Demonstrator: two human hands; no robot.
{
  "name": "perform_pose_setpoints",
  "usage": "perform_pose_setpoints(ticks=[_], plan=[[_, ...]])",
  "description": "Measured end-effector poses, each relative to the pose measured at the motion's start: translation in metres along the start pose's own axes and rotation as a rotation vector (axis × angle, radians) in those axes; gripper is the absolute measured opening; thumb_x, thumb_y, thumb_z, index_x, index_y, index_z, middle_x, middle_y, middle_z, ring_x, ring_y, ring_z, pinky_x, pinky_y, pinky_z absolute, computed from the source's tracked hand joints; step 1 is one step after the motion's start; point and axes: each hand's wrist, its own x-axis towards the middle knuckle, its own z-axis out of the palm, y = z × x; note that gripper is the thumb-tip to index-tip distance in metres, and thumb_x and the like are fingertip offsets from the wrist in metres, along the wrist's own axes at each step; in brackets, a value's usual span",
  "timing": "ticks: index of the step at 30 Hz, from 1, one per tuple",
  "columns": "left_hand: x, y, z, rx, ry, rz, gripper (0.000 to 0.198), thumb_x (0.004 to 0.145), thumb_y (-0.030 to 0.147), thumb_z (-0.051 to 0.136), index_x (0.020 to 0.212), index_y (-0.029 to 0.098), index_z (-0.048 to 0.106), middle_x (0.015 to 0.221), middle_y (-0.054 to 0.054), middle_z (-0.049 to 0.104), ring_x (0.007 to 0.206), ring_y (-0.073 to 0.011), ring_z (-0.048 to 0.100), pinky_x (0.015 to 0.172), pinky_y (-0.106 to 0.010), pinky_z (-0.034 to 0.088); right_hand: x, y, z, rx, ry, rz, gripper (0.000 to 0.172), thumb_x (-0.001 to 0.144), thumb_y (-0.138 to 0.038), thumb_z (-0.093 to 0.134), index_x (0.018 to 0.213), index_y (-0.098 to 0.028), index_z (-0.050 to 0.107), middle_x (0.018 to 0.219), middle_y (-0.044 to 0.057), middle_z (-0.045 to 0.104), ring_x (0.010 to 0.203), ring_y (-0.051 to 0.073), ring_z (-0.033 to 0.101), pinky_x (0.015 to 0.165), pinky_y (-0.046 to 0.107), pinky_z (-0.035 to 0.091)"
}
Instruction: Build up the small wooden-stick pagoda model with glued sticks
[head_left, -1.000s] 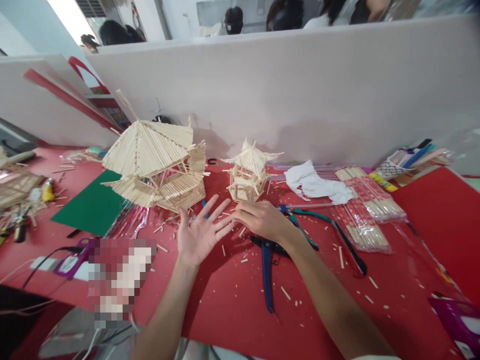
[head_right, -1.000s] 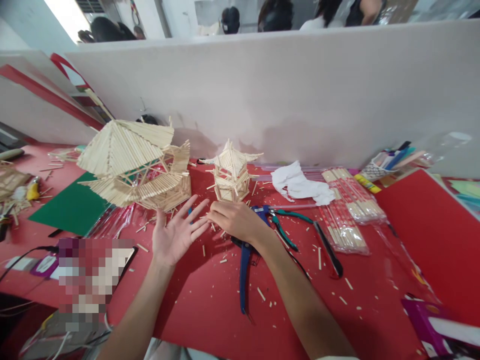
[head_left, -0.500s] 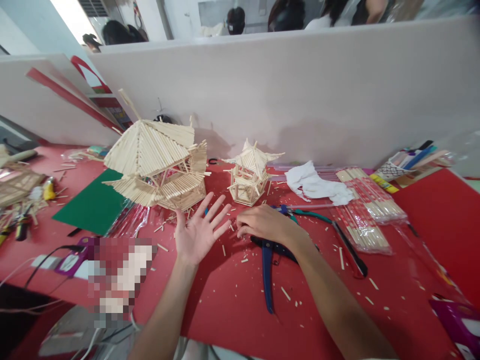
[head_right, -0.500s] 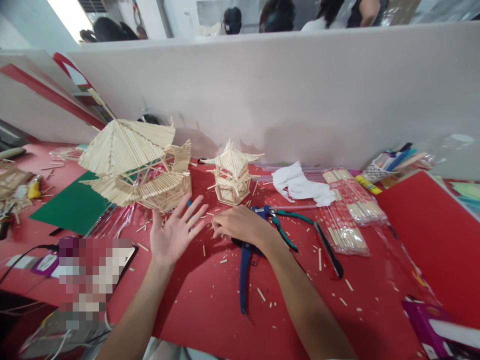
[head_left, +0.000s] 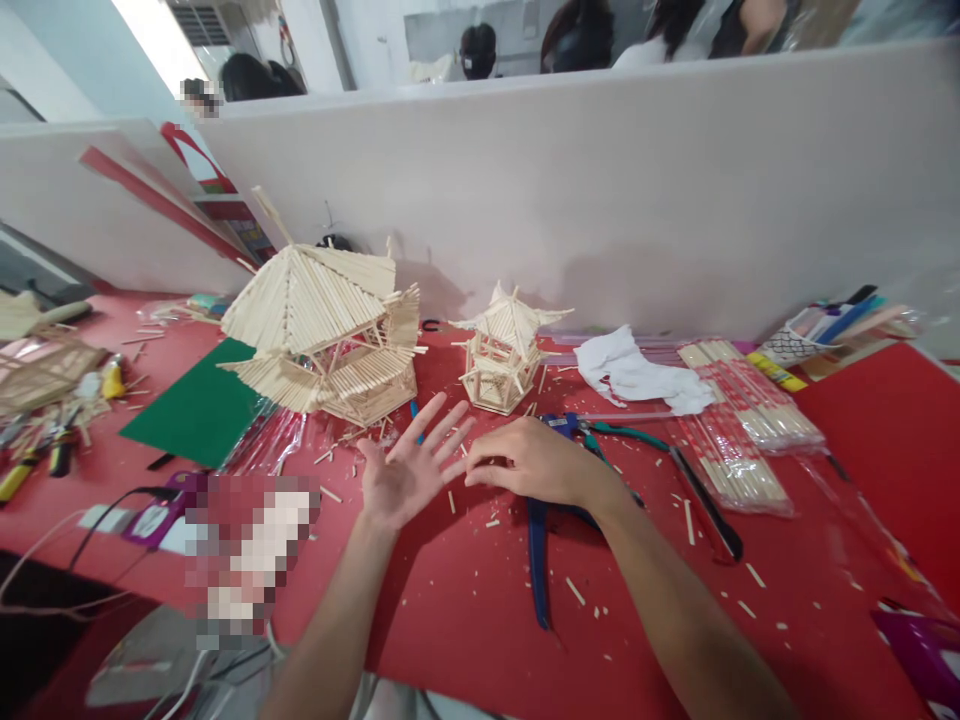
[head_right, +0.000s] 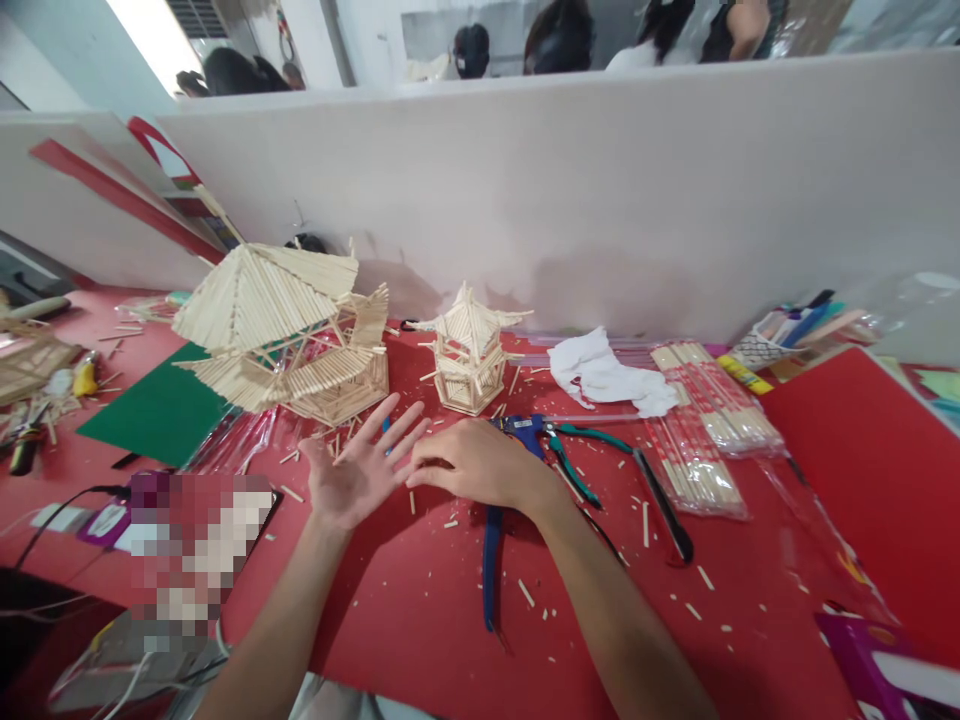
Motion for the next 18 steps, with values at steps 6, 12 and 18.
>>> perform_pose_setpoints(ticks=[6,12,18], plan=[[0.001,-0.013,-0.001,0.118,-0.032,-0.02,0.101,0.066,0.079,0.065,0.147,0.023,0.044,0.158,-0.015,0.033,0.147,-0.0417,0.024,0.115,-0.053,0.033,0.013,-0.02,0.027,0.184,0.27,-0.069,0.019,0.092,-0.026,0.066,0.11,-0.024,0.072,0.106,0.002,0.075,0.092,0.015,0.068,0.084,0.026,0.048],[0.002,-0.025,-0.01,0.178,-0.025,-0.038,0.094,0.069,0.076,0.064,0.143,0.021,0.049,0.148,-0.014,0.046,0.142,-0.0418,0.033,0.113,-0.048,0.037,0.019,-0.015,0.045,0.218,0.406,-0.097,0.012,0.092,-0.017,0.064,0.097,-0.02,0.074,0.099,0.002,0.077,0.09,0.014,0.07,0.082,0.025,0.05],[0.004,-0.023,-0.014,0.19,-0.045,-0.069,0.096,0.069,0.072,0.069,0.146,0.021,0.043,0.142,-0.015,0.051,0.135,-0.0413,0.043,0.11,-0.051,0.039,0.016,-0.011,0.037,0.111,0.38,-0.143,0.011,0.093,-0.017,0.061,0.093,-0.019,0.071,0.096,0.003,0.075,0.086,0.014,0.068,0.078,0.024,0.047]])
